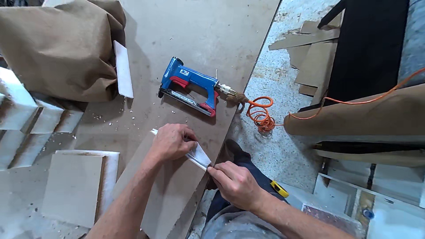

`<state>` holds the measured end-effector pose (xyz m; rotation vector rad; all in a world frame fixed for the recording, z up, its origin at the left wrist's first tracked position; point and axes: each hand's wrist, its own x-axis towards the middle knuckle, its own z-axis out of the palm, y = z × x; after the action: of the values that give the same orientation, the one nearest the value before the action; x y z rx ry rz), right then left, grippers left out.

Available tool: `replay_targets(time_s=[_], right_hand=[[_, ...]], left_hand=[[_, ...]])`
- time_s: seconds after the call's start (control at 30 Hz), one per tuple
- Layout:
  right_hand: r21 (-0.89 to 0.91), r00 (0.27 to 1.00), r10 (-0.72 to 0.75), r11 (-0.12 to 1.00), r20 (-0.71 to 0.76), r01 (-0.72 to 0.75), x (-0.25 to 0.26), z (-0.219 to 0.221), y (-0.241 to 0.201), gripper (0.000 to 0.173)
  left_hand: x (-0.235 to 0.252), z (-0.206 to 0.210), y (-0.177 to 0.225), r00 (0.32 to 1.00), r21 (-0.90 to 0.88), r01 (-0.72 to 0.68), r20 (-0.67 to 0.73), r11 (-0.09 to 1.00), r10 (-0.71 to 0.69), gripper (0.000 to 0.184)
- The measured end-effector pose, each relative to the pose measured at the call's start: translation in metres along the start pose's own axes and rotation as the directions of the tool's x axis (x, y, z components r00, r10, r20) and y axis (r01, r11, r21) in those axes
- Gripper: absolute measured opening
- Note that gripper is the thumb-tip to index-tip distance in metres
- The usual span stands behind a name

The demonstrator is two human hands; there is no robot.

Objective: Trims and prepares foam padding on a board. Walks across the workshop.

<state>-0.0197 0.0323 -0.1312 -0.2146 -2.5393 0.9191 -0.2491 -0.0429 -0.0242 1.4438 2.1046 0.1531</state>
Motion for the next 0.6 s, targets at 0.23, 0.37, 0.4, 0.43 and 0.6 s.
replay_targets(time_s=[0.23,0.37,0.4,0.43,0.6], right_hand=[[-0.001,0.999,-0.031,1.0,-0.024,0.031,-0.015,-0.002,0.011,0.016],[-0.001,1.0,-0.014,1.0,-0.011,0.014,0.003,0.007,-0.001,0.015],[-0.007,1.0,-0.007,1.0,-0.008,0.007,0.003,0.007,-0.001,0.015],[-0.02,1.0,-0.002,1.0,-0.004,0.002,-0.002,0.005,0.001,0.015],[-0.084,0.996,0.023,0.996,0.083,-0.016,-0.045,-0.028,0.012,0.016]], left_hand=[[-0.002,0.0,0.002,1.0,0.007,0.003,-0.013,1.0,-0.003,0.014],[0.0,0.001,0.001,1.0,0.024,-0.009,-0.022,1.0,0.009,0.015],[0.0,0.001,0.001,1.0,0.03,-0.01,-0.023,0.999,0.01,0.015],[0.0,0.001,0.001,1.0,0.033,-0.007,-0.021,0.999,0.008,0.014],[0.0,0.0,0.002,1.0,0.029,0.005,-0.02,1.0,-0.004,0.014]])
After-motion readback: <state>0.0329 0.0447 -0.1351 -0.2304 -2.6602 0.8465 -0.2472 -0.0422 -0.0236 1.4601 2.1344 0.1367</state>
